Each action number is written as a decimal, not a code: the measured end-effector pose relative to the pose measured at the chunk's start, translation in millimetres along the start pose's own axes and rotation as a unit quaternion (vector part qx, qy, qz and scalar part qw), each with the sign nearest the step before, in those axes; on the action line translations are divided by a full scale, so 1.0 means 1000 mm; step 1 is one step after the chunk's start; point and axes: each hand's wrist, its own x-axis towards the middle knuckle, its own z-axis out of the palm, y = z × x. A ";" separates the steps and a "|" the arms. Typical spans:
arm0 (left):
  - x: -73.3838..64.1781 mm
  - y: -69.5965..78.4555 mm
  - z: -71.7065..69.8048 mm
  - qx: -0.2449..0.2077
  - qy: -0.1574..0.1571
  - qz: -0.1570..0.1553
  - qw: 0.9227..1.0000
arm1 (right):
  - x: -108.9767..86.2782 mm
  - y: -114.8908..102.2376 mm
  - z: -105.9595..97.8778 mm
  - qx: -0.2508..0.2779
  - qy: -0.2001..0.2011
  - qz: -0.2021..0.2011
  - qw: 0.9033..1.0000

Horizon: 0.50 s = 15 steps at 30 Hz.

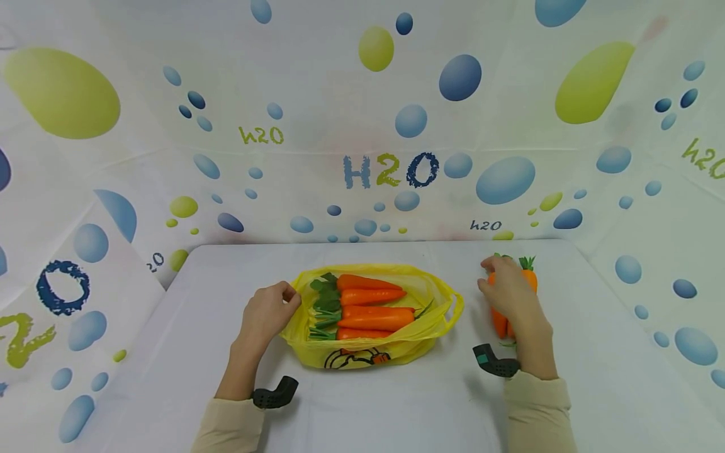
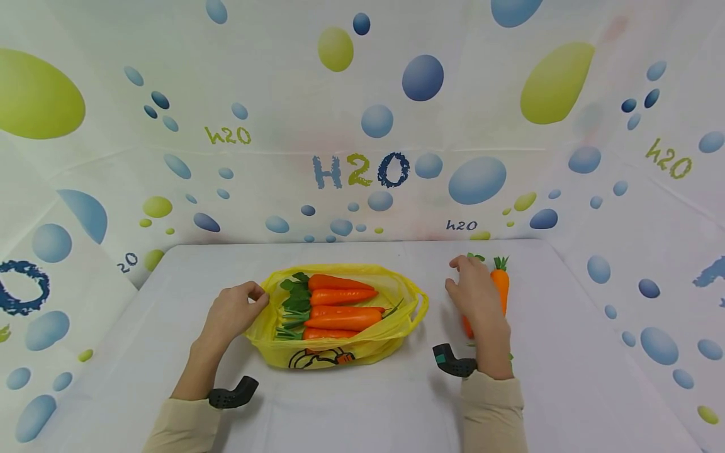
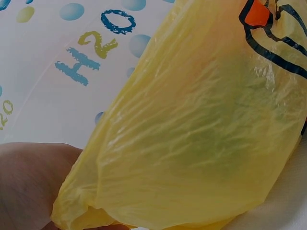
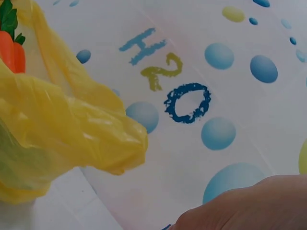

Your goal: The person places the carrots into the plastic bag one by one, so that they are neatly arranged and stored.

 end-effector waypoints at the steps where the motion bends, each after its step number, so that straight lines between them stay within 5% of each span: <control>1: 0.000 0.000 0.000 0.000 0.000 0.000 1.000 | 0.000 0.001 0.000 0.000 0.001 0.001 1.000; 15: 0.000 -0.001 0.001 -0.001 0.001 -0.001 1.000 | 0.002 0.019 0.001 -0.020 -0.006 0.039 0.999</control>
